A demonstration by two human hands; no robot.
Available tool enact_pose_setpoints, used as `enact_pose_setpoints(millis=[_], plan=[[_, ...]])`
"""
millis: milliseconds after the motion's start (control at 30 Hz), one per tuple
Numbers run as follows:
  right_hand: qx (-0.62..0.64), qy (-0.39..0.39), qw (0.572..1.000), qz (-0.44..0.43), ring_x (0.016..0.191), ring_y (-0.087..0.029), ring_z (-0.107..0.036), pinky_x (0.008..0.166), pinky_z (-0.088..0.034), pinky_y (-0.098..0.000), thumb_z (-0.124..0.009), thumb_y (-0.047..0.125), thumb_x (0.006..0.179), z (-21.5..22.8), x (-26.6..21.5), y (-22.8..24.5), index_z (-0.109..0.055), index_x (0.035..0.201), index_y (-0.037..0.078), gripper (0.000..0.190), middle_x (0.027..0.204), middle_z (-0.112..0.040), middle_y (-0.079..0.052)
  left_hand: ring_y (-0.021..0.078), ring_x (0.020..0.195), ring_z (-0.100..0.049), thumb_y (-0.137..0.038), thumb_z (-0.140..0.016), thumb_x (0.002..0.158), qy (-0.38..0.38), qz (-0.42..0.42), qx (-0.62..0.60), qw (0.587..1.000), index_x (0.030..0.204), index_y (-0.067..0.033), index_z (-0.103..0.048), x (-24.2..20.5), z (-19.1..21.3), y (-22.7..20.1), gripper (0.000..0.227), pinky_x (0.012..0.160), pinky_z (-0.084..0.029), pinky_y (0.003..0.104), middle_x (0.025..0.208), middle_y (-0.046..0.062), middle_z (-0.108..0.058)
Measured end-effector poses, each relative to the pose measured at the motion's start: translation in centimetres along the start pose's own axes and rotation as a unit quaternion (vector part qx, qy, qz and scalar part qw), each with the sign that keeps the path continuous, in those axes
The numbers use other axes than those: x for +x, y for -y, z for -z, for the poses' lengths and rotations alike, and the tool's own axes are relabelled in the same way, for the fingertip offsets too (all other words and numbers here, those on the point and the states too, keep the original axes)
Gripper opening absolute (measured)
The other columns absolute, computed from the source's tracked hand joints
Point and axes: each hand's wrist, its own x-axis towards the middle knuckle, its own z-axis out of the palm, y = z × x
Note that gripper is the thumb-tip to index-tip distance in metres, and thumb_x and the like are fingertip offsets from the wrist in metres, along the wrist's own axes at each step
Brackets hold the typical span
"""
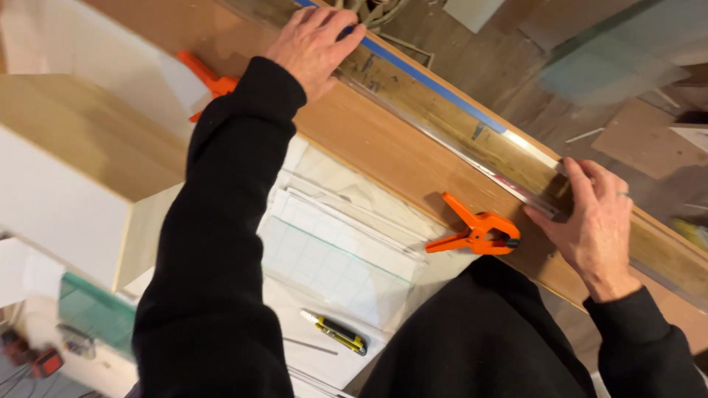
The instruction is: Trimming thin plastic strips using a utility knife and a long metal guide rail.
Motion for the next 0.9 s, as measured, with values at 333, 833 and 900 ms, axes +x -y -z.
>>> enact_pose_setpoints(millis=[333,833,900], plan=[[0.002,-0.004,1.0,-0.017,0.122,-0.035,-0.05,0.102,-0.046,-0.0456,-0.091,0.033,0.08,-0.5,-1.4,-1.5,-0.062,0.145,0.004,0.076,0.132,-0.057,-0.019,0.0268,0.119,-0.056,-0.027,-0.095,0.064,0.014,-0.027,0.06,0.998,0.138,-0.0049,-0.06,1.3,-1.8,0.8,0.085,0.101,-0.051,0.044,0.129,0.008,-0.051],[-0.044,-0.031,0.998,0.022,0.121,-0.031,-0.051,0.106,-0.043,-0.0425,-0.09,0.036,0.083,-1.8,-2.0,-1.7,-0.061,0.141,0.004,0.072,0.13,-0.058,-0.015,0.0262,0.123,-0.053,-0.021,-0.086,0.063,-0.013,-0.046,0.086,0.995,0.137,-0.0041,-0.058,0.4,-3.5,1.1,0.081,0.094,-0.052,0.041,0.131,0.007,-0.052],[-0.058,-0.025,0.998,0.022,0.121,-0.031,-0.051,0.106,-0.043,-0.0431,-0.089,0.037,0.081,-1.8,-2.4,-1.6,-0.061,0.141,0.004,0.074,0.129,-0.058,-0.016,0.025,0.124,-0.052,-0.022,-0.086,0.063,-0.027,-0.047,0.079,0.995,0.137,-0.0057,-0.058,0.1,-3.1,0.7,0.081,0.096,-0.052,0.041,0.131,0.005,-0.052]])
